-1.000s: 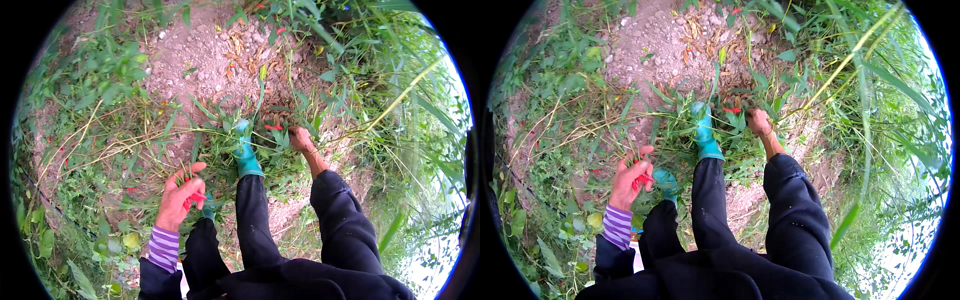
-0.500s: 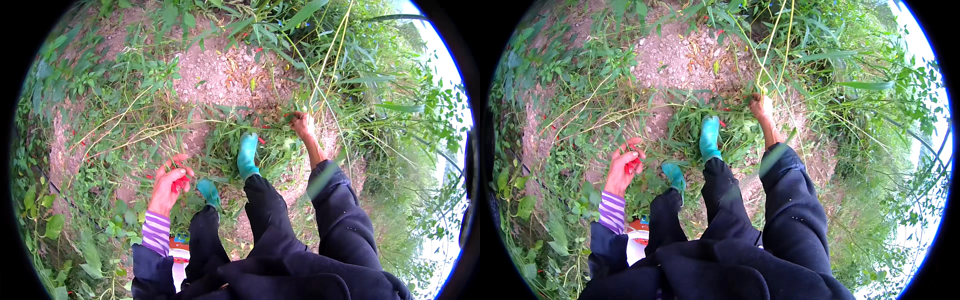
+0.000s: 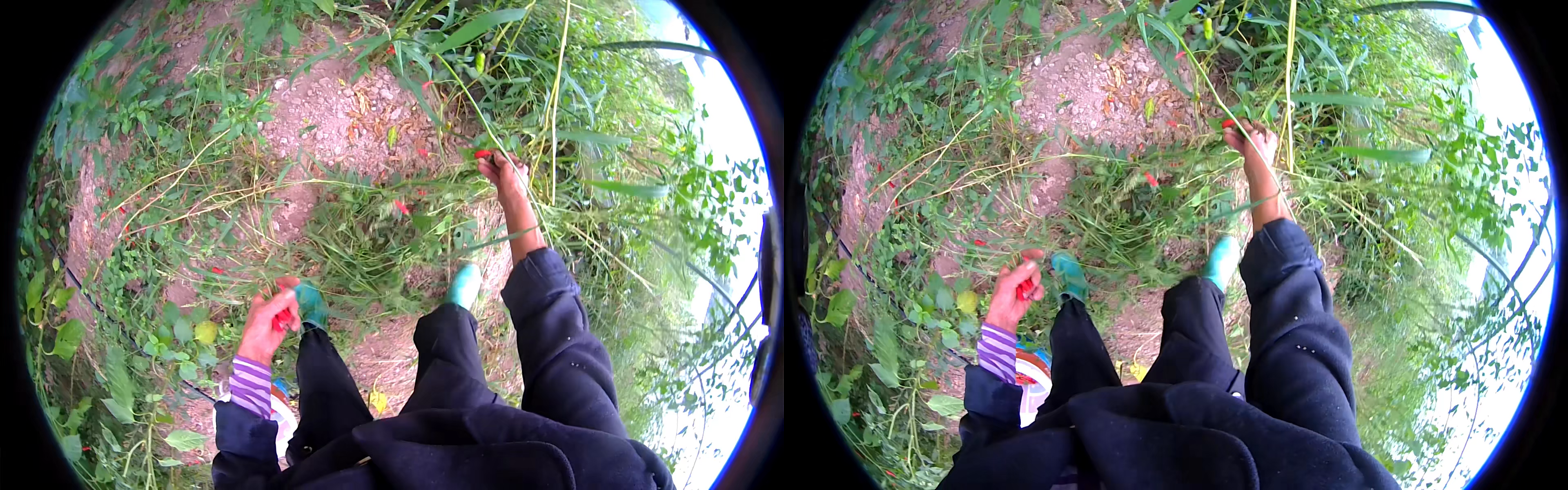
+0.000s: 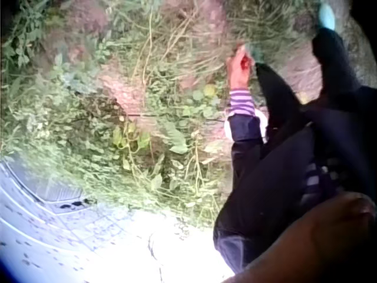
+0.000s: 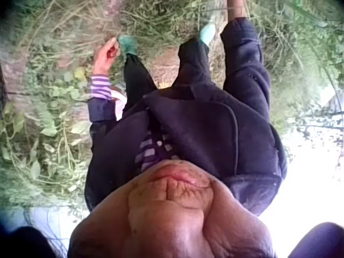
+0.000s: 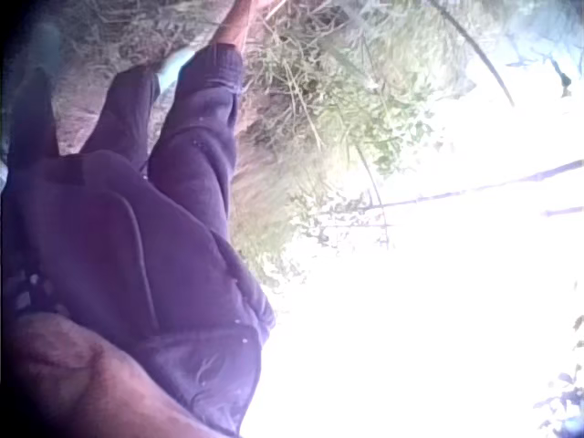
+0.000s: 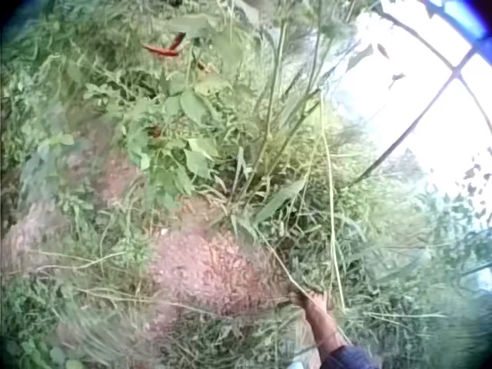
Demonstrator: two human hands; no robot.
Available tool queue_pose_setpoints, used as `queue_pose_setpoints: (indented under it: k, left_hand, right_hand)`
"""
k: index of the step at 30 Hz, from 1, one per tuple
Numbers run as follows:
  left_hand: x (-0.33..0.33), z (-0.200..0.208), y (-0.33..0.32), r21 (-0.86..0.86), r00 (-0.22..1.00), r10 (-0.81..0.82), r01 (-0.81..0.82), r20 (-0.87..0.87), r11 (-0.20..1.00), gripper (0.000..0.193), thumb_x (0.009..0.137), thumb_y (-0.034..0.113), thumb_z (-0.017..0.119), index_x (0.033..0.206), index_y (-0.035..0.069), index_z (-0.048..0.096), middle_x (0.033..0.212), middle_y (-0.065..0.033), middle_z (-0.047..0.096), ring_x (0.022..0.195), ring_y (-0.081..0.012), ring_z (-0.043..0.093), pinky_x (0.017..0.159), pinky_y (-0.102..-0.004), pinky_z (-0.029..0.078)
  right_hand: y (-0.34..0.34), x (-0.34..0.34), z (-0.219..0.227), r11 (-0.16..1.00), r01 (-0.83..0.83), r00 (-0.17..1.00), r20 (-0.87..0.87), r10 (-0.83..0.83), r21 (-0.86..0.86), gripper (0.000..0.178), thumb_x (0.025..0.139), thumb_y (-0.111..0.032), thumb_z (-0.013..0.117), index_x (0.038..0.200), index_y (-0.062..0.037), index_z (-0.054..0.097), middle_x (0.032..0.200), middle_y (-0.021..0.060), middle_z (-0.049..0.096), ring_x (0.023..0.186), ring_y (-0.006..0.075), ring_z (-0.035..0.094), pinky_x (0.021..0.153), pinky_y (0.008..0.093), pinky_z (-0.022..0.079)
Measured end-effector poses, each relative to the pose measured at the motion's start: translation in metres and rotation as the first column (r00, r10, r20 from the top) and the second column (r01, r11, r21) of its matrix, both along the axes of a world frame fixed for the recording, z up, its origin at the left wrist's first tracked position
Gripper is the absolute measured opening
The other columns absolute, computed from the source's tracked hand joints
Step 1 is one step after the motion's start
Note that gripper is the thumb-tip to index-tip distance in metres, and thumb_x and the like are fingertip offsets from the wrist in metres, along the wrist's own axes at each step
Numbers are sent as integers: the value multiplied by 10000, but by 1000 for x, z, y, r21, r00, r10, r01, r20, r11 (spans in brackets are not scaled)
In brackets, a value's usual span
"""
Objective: The person picks red chili peppers from plants inside a greenhouse and places them into a white bucket. They move between plants, reach into foliage, and repeatedly detach peppers by hand.
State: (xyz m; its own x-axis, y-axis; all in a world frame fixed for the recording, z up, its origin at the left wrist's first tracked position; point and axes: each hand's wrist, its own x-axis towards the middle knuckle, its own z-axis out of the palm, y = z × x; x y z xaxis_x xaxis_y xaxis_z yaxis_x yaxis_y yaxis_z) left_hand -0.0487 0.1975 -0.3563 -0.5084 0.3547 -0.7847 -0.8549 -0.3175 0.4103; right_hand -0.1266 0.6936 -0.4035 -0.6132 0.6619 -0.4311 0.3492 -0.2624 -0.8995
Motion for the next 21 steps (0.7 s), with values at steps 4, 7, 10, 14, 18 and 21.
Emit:
queue_pose_setpoints:
  k: [4, 7, 10, 14, 18, 21]
  left_hand:
    - [14, -14, 52, 139, 998, 22, -30, 59, 990, 336, 841, 95, 578, 1149, -30, 529, 677, -59, 569, 535, -138, 525, 466, -283, 454]
    - [26, -37, 99, 287, 987, 97, -131, 128, 949, 336, 875, 97, 526, 1185, -31, 514, 703, -66, 584, 552, -142, 536, 555, -314, 525]
    - [25, -52, 152, 449, 978, 123, -188, 171, 874, 333, 885, 64, 478, 1197, -51, 489, 746, -76, 574, 637, -149, 567, 737, -385, 567]
    - [0, -37, 204, 521, 989, 127, -149, 78, 841, 312, 842, 26, 492, 1135, -79, 505, 904, -140, 580, 779, -154, 583, 810, -421, 561]
    - [-36, -47, 233, 454, 994, -48, 86, -95, 887, 261, 791, 11, 556, 1045, -46, 569, 1114, -204, 569, 785, -126, 590, 711, -319, 575]
    - [-59, -54, 260, 146, 927, -319, 350, -197, 925, 257, 767, 6, 608, 1022, -22, 590, 1056, -160, 581, 792, -111, 592, 649, -254, 556]
  right_hand:
    - [18, 23, -1, 980, 59, 994, -78, -75, -190, 174, 865, -87, 581, 970, 51, 569, 771, 138, 626, 601, 215, 639, 515, 294, 573]
    - [25, 45, -5, 931, -74, 987, -159, 18, -358, 165, 879, -99, 576, 987, 25, 582, 778, 129, 631, 600, 185, 630, 508, 286, 577]
    - [21, 66, 0, 919, -234, 972, -108, 210, -317, 161, 884, -103, 577, 1004, 2, 600, 806, 108, 642, 625, 152, 623, 517, 249, 559]
    - [25, 92, 0, 918, -274, 955, 30, 294, -287, 239, 916, -122, 524, 1108, 11, 571, 852, 56, 606, 704, 115, 597, 623, 228, 536]
    - [27, 107, -8, 913, -276, 958, -6, 288, -300, 219, 894, -108, 559, 1081, 0, 591, 837, 57, 630, 680, 110, 604, 611, 224, 537]
    - [26, 112, -8, 920, -267, 958, 26, 286, -288, 194, 887, -102, 567, 1052, -7, 605, 830, 56, 642, 670, 106, 609, 606, 221, 542]
